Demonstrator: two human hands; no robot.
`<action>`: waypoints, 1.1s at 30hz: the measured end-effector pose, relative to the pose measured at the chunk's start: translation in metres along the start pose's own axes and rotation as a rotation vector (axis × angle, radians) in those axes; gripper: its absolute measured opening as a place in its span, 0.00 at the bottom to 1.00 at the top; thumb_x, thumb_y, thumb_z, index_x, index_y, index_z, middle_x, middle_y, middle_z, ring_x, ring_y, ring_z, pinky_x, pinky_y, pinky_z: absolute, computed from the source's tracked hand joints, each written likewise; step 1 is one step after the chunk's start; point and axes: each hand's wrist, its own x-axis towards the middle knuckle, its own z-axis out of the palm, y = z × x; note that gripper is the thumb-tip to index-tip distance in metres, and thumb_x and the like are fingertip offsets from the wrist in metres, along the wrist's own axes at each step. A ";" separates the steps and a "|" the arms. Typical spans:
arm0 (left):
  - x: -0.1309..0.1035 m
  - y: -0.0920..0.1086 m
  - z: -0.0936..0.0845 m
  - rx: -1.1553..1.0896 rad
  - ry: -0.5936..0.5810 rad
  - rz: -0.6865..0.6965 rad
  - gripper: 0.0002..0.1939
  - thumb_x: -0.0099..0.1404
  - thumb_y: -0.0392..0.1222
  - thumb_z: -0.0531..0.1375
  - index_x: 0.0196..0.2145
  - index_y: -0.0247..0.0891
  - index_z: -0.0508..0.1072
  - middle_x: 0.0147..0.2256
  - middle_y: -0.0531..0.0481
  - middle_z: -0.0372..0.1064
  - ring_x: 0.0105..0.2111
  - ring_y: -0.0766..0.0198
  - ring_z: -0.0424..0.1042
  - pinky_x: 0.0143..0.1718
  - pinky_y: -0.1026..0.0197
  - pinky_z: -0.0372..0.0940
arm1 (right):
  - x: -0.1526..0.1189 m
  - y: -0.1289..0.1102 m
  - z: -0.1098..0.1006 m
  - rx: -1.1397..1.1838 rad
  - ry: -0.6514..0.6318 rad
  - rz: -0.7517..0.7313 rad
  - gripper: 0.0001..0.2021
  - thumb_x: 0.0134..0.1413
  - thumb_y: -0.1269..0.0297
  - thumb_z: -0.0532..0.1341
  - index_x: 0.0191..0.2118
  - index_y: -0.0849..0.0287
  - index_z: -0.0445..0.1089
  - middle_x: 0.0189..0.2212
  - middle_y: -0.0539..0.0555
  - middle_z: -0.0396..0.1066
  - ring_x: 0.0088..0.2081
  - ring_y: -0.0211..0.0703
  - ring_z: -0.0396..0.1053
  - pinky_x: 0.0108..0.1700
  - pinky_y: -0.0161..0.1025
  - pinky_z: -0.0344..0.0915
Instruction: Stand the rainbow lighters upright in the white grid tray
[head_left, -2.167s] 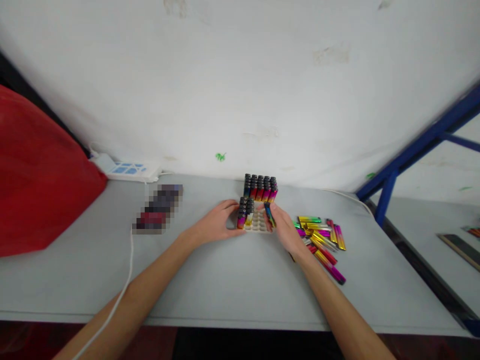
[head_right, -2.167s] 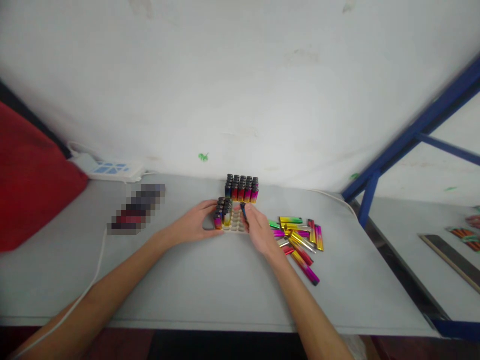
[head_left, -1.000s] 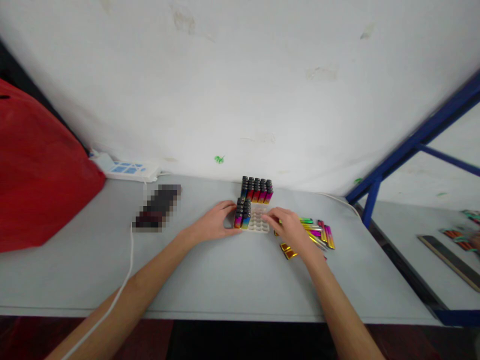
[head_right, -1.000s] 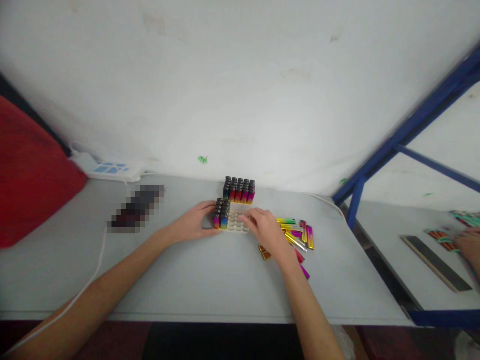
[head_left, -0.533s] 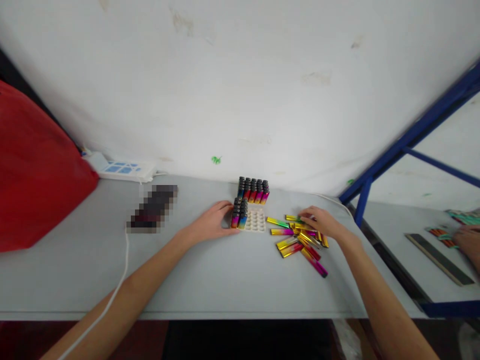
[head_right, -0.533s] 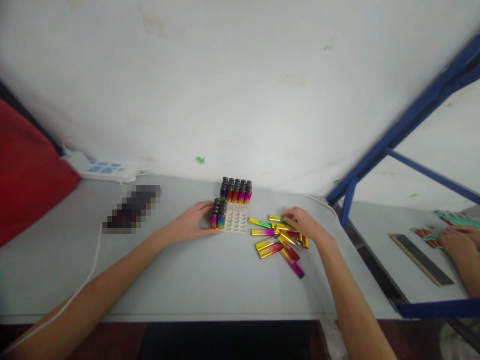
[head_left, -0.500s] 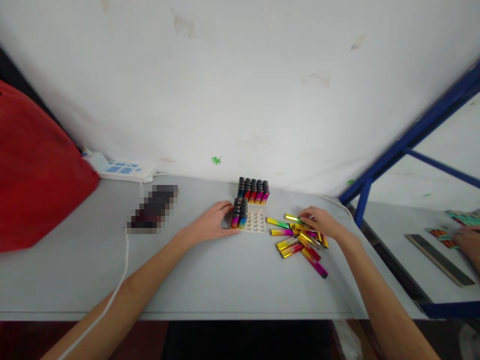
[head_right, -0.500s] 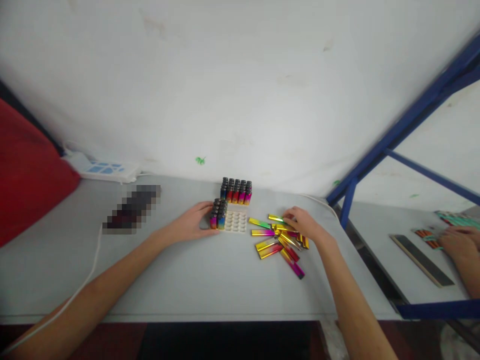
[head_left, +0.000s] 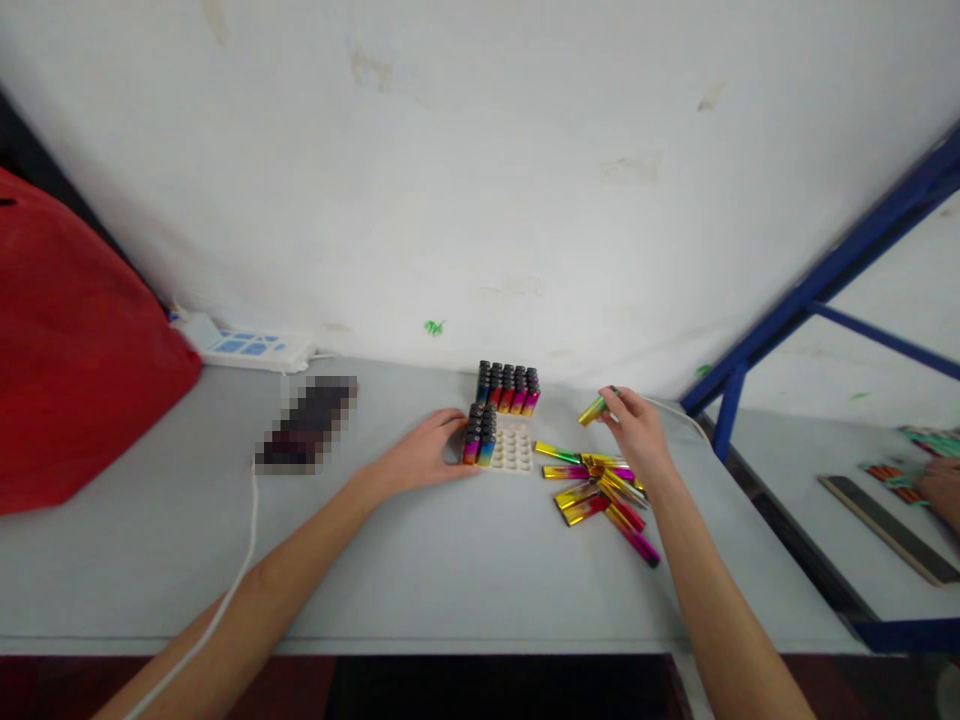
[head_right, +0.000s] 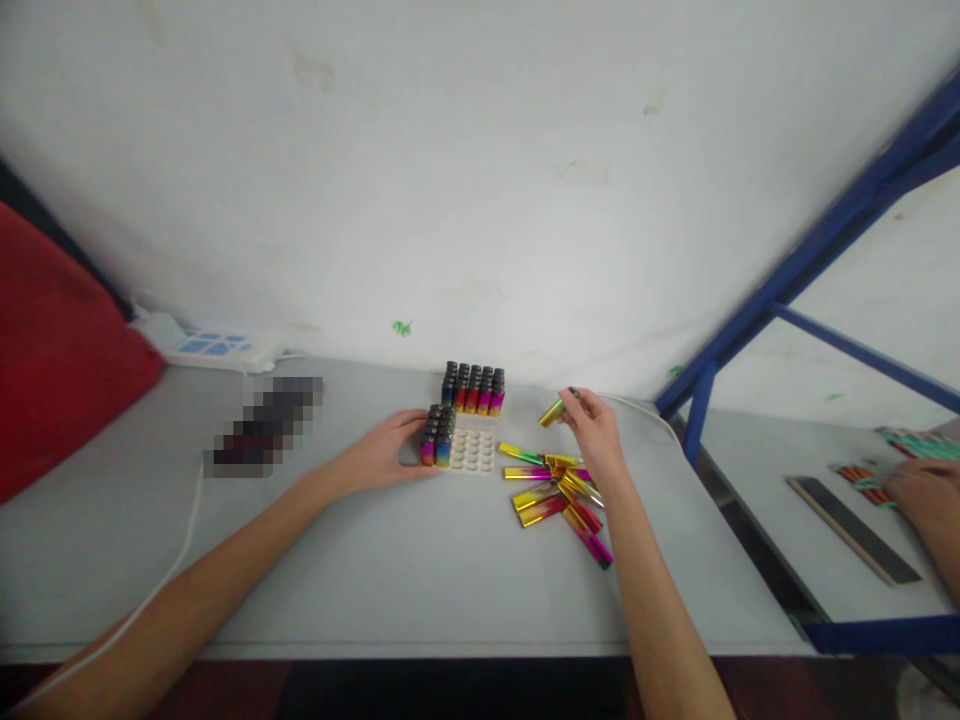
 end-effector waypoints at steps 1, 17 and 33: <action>0.000 -0.001 0.000 -0.001 0.001 0.000 0.37 0.64 0.69 0.77 0.61 0.42 0.82 0.67 0.32 0.79 0.68 0.32 0.78 0.76 0.37 0.72 | -0.002 -0.003 0.010 0.089 0.024 0.021 0.32 0.50 0.26 0.78 0.40 0.51 0.77 0.32 0.49 0.75 0.36 0.46 0.74 0.41 0.45 0.77; -0.004 -0.001 -0.003 -0.033 -0.009 -0.006 0.40 0.64 0.68 0.79 0.64 0.41 0.82 0.69 0.32 0.78 0.70 0.34 0.77 0.77 0.36 0.70 | -0.051 -0.007 0.105 -0.099 -0.187 0.120 0.34 0.62 0.23 0.64 0.26 0.50 0.59 0.21 0.44 0.54 0.26 0.39 0.52 0.28 0.38 0.51; -0.008 -0.001 -0.009 -0.054 -0.032 -0.013 0.39 0.62 0.65 0.81 0.63 0.41 0.83 0.70 0.33 0.77 0.71 0.34 0.77 0.78 0.37 0.69 | -0.064 -0.005 0.110 -0.276 -0.133 0.009 0.28 0.67 0.33 0.57 0.24 0.48 0.55 0.21 0.45 0.55 0.28 0.42 0.56 0.33 0.41 0.52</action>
